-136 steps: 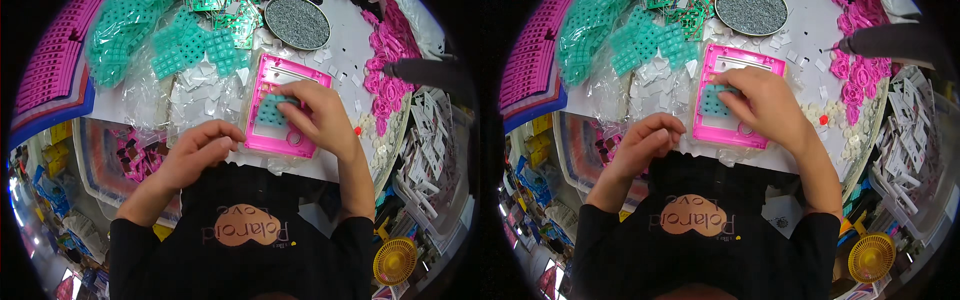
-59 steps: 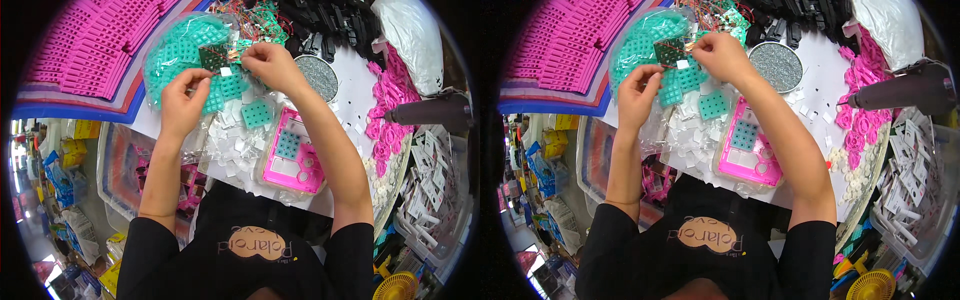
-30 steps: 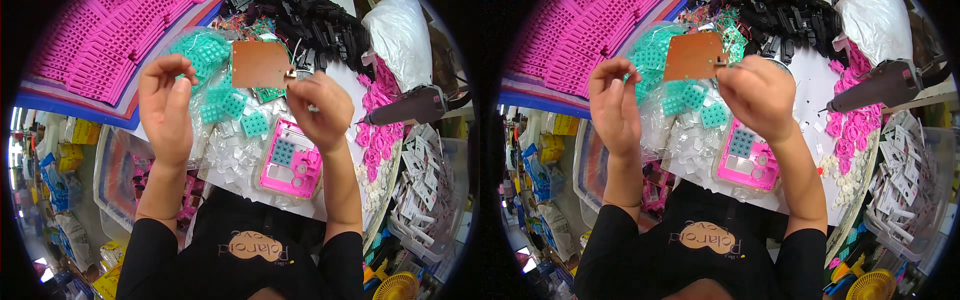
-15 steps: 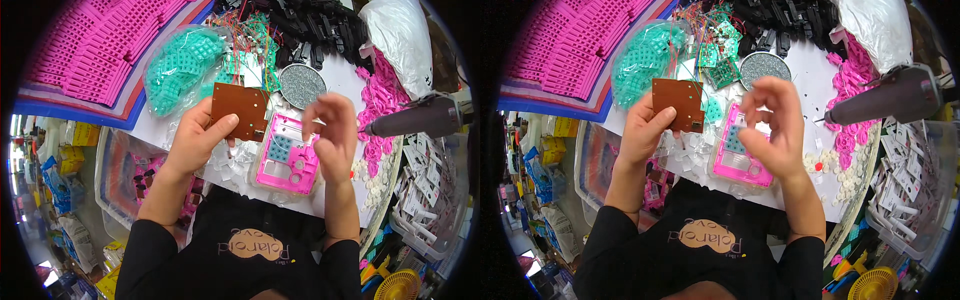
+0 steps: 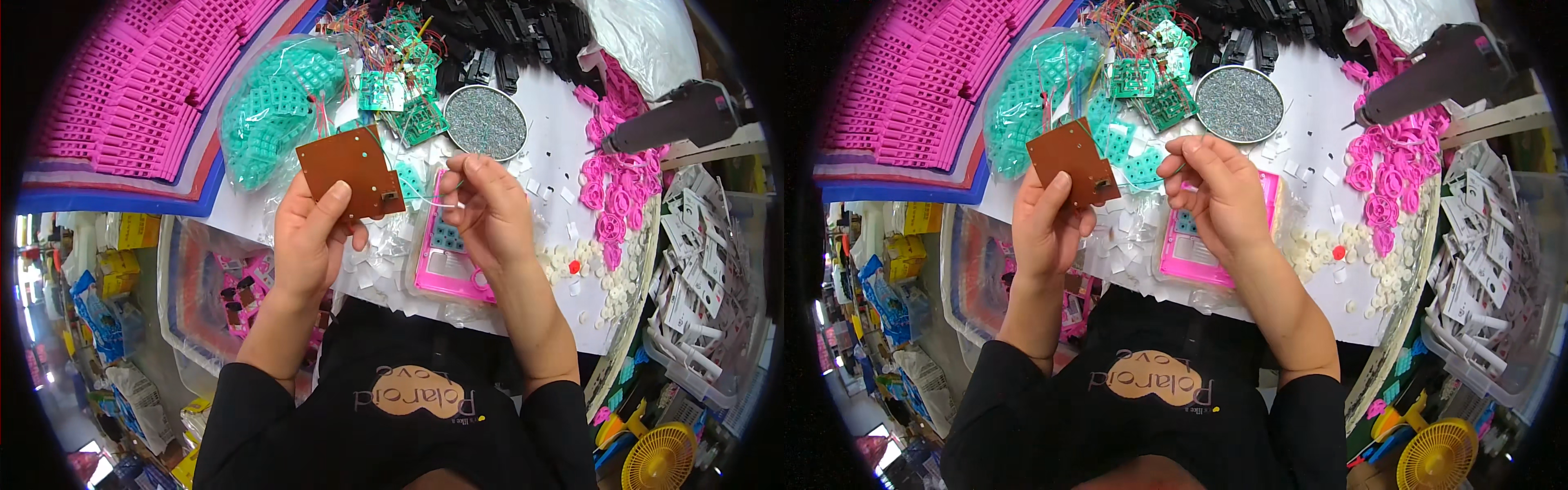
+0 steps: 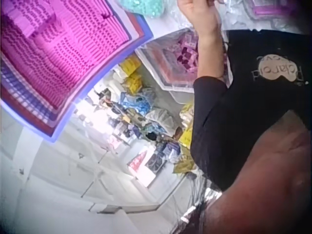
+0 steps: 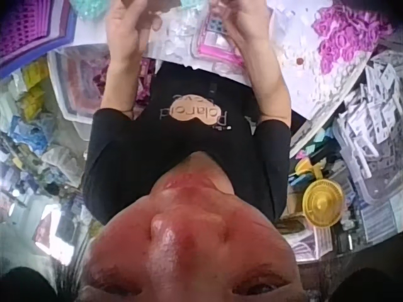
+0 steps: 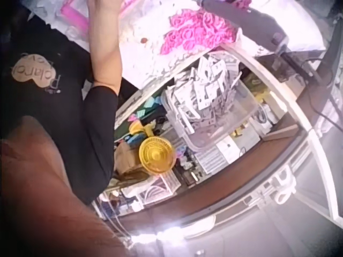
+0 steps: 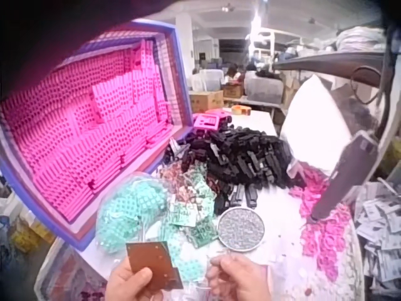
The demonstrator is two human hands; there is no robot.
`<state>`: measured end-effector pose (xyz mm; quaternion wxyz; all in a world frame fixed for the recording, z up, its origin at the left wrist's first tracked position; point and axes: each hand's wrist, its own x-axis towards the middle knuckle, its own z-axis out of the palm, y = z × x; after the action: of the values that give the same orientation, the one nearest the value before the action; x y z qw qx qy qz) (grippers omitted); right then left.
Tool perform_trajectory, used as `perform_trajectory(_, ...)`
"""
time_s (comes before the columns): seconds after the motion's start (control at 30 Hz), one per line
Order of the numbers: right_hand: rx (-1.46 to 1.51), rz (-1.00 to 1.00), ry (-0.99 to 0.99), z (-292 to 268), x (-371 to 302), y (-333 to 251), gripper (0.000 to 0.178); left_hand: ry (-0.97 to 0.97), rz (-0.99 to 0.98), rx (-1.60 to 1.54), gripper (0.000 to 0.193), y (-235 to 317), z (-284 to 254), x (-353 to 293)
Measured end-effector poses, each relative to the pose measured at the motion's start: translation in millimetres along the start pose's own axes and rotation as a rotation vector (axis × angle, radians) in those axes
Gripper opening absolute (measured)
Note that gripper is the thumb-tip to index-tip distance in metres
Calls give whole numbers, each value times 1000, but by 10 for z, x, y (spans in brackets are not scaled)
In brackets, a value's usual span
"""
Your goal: Assembling components of a pink electronic toy on a workbench.
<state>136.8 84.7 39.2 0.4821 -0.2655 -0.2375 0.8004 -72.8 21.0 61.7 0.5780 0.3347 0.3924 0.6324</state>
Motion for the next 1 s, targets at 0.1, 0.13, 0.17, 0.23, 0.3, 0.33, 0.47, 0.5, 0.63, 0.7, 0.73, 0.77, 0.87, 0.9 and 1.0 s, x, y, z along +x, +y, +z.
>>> perform_trajectory(0.1,26,75,-17,-76,-2,103,22,-46,0,-160,25,-94,8,1)
perform_trajectory(0.13,37,99,-31,-78,-5,110,22,-60,11,-203,25,-113,15,0)
perform_trajectory(0.17,41,137,-95,-95,2,95,22,-65,-3,-184,26,-111,13,-6)
perform_trajectory(0.23,39,205,-219,-145,36,21,24,-81,-32,-157,27,-126,21,-4)
perform_trajectory(0.3,-134,126,-252,-57,60,-59,24,-112,-34,-50,27,-158,-13,-9)
perform_trajectory(0.33,-221,88,-266,31,51,-113,24,-126,-37,2,28,-175,-18,-17)
perform_trajectory(0.47,-683,-248,-124,255,0,-98,23,-108,-42,3,28,-196,57,-38)
perform_trajectory(0.5,-809,-306,-62,232,-44,-98,19,-87,-29,-37,29,-213,55,-43)
perform_trajectory(0.63,-297,-475,16,175,-102,174,4,-28,-26,-183,32,-264,26,-20)
perform_trajectory(0.7,-244,-180,97,131,-77,113,5,-96,2,-212,34,-327,9,-23)
perform_trajectory(0.73,-215,-34,137,116,-51,87,6,-131,15,-227,36,-347,13,-25)
perform_trajectory(0.77,-133,23,95,100,-6,140,11,-149,28,-228,37,-346,31,-29)
perform_trajectory(0.87,-122,193,58,124,-14,100,16,-174,59,-203,38,-303,97,-23)
perform_trajectory(0.9,-146,215,42,125,-14,109,16,-163,59,-177,38,-289,120,-14)
perform_trajectory(1.0,-262,157,-35,73,-28,162,16,-207,56,-140,39,-304,37,-8)
